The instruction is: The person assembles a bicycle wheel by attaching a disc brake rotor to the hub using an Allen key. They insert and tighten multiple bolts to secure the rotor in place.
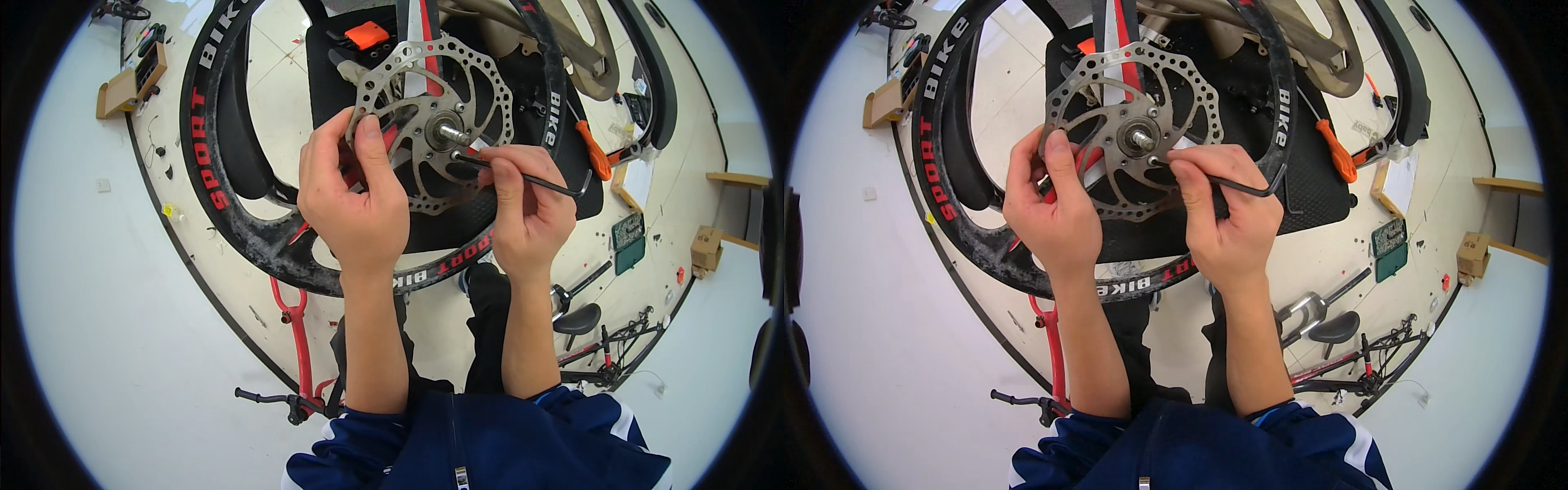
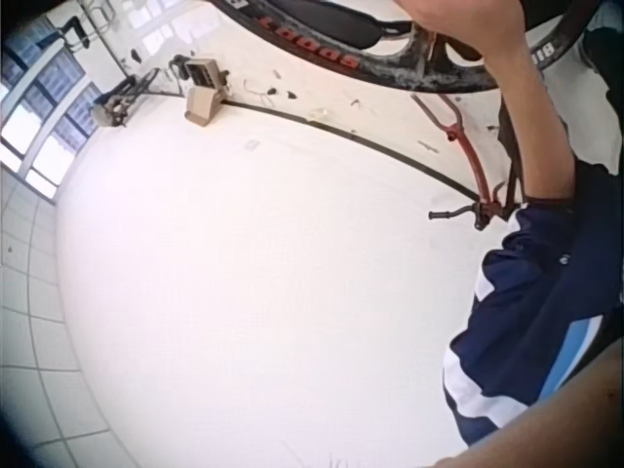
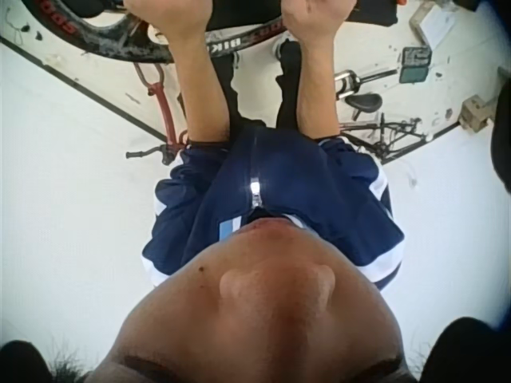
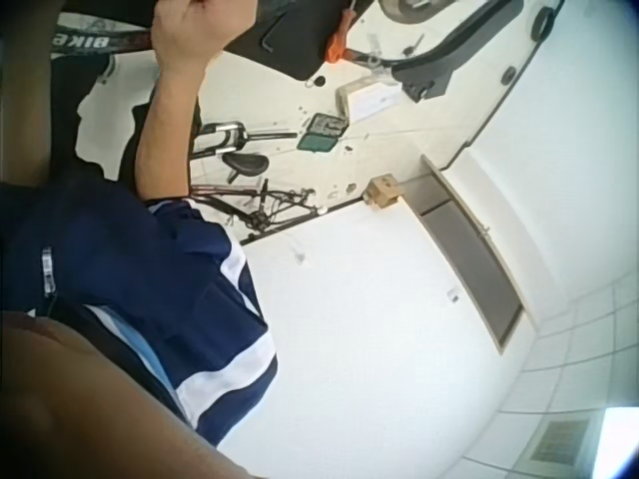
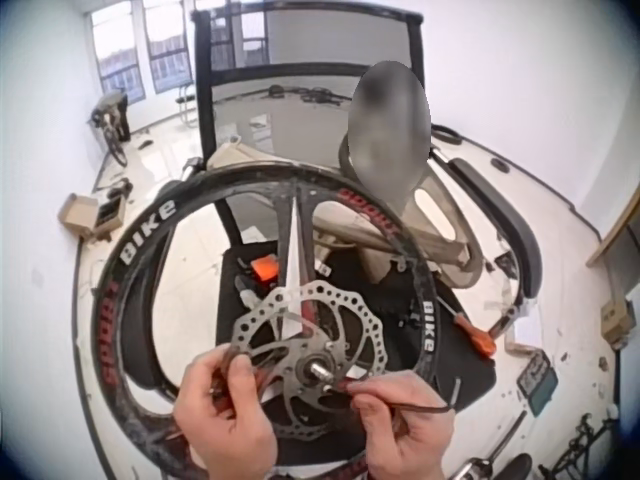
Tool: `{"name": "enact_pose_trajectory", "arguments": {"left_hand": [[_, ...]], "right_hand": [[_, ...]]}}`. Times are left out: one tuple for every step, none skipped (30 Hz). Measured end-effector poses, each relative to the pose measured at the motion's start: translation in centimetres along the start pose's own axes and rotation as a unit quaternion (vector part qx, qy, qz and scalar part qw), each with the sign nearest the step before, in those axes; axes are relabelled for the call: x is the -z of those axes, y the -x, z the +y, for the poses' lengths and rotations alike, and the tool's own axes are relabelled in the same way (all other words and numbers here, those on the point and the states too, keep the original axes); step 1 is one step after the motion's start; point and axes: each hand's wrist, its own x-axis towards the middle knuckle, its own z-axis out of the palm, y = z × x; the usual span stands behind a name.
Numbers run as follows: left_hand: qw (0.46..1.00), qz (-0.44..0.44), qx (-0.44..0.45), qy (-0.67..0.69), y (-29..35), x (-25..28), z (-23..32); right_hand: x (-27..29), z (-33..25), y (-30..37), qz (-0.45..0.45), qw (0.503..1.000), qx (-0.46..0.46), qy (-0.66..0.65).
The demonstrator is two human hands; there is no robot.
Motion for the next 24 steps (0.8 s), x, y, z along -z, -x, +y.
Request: {"name": "enact_pose_trajectory", "arguments": {"left_hand": [[1.000, 0.005, -0.004, 0.009, -0.1, 0.0, 0.3], [1.000, 0.010, -0.010, 0.017, -0.2, 0.2, 0.7], [0.999, 0.016, -0.015, 0.025, -0.2, 0.4, 1.1], [0.997, 0.032, -0.063, -0.018, -0.3, 0.7, 1.3], [0.991, 0.047, -0.110, -0.059, -0.3, 1.1, 1.3], [0.981, 0.061, -0.156, -0.099, -0.2, 1.4, 1.6], [0.976, 0.022, -0.174, -0.126, 0.3, 2.1, 2.5], [0.977, 0.010, -0.193, -0.087, 0.5, 2.2, 2.9], [0.977, -0.040, -0.203, -0.054, 0.8, 2.5, 3.1], [0.973, -0.089, -0.212, -0.020, 1.1, 2.7, 3.2], [0.966, -0.118, -0.231, 0.024, 1.2, 2.4, 3.8], [0.955, -0.146, -0.249, 0.069, 1.4, 1.9, 4.4], [0.953, -0.153, -0.243, 0.095, 1.7, 1.2, 5.2], [0.953, -0.162, -0.233, 0.104, 2.0, 0.6, 5.5], [0.954, -0.171, -0.222, 0.112, 2.3, 0.1, 5.8], [0.954, -0.179, -0.211, 0.119, 2.7, -0.4, 6.2], [0.950, -0.192, -0.221, 0.107, 2.6, -0.4, 6.0], [0.946, -0.205, -0.231, 0.094, 2.7, -0.5, 6.0], [0.948, -0.206, -0.223, 0.096, 2.8, -0.6, 6.1], [0.947, -0.211, -0.221, 0.101, 2.8, -0.6, 6.1], [0.946, -0.216, -0.219, 0.107, 2.7, -0.6, 6.1], [0.944, -0.221, -0.217, 0.113, 2.6, -0.6, 6.0], [0.946, -0.213, -0.213, 0.115, 2.6, -0.5, 5.8], [0.949, -0.206, -0.210, 0.117, 2.7, -0.5, 5.6]], "right_hand": [[-0.1, 0.0, -0.1, 0.004, 0.999, 0.033, 0.038], [-0.3, 0.0, -0.2, 0.014, 0.997, 0.058, 0.044], [-0.5, 0.0, -0.3, 0.025, 0.995, 0.084, 0.049], [-0.7, 0.0, -0.3, 0.035, 0.992, 0.109, 0.055], [-0.9, -0.3, 0.2, 0.055, 0.997, 0.054, 0.030], [-1.1, -0.6, 0.4, 0.068, 0.997, 0.026, 0.007], [-1.1, -0.9, 0.4, 0.080, 0.997, -0.002, -0.016], [-1.3, -1.0, 0.5, 0.092, 0.994, -0.031, -0.041], [-1.3, -0.8, 0.6, 0.080, 0.996, -0.017, -0.041], [-1.1, -0.5, 0.7, 0.068, 0.997, -0.003, -0.040], [-0.9, -0.4, 0.6, 0.057, 0.998, 0.012, -0.039], [-0.6, -0.6, 0.6, 0.050, 0.998, -0.008, -0.040], [-0.3, -1.2, 0.6, 0.041, 0.998, -0.028, -0.041], [0.0, -1.4, 0.6, 0.034, 0.997, -0.047, -0.041], [0.3, -1.2, 0.8, 0.020, 0.999, -0.029, -0.034], [0.5, -1.0, 0.9, 0.006, 1.000, -0.011, -0.027], [1.0, -1.0, 1.0, -0.006, 1.000, -0.009, -0.013], [1.2, -1.0, 1.0, -0.018, 1.000, -0.016, -0.017], [1.5, -1.0, 1.0, -0.029, 0.999, -0.022, -0.019], [1.5, -1.0, 0.8, -0.040, 0.998, -0.039, -0.041], [1.5, -0.9, 0.6, -0.051, 0.995, -0.055, -0.063], [1.5, -0.8, 0.4, -0.052, 0.996, -0.049, -0.062], [1.3, -0.6, 0.2, -0.056, 0.995, -0.043, -0.065], [0.9, -0.5, 0.0, -0.049, 0.998, -0.014, -0.045]]}}
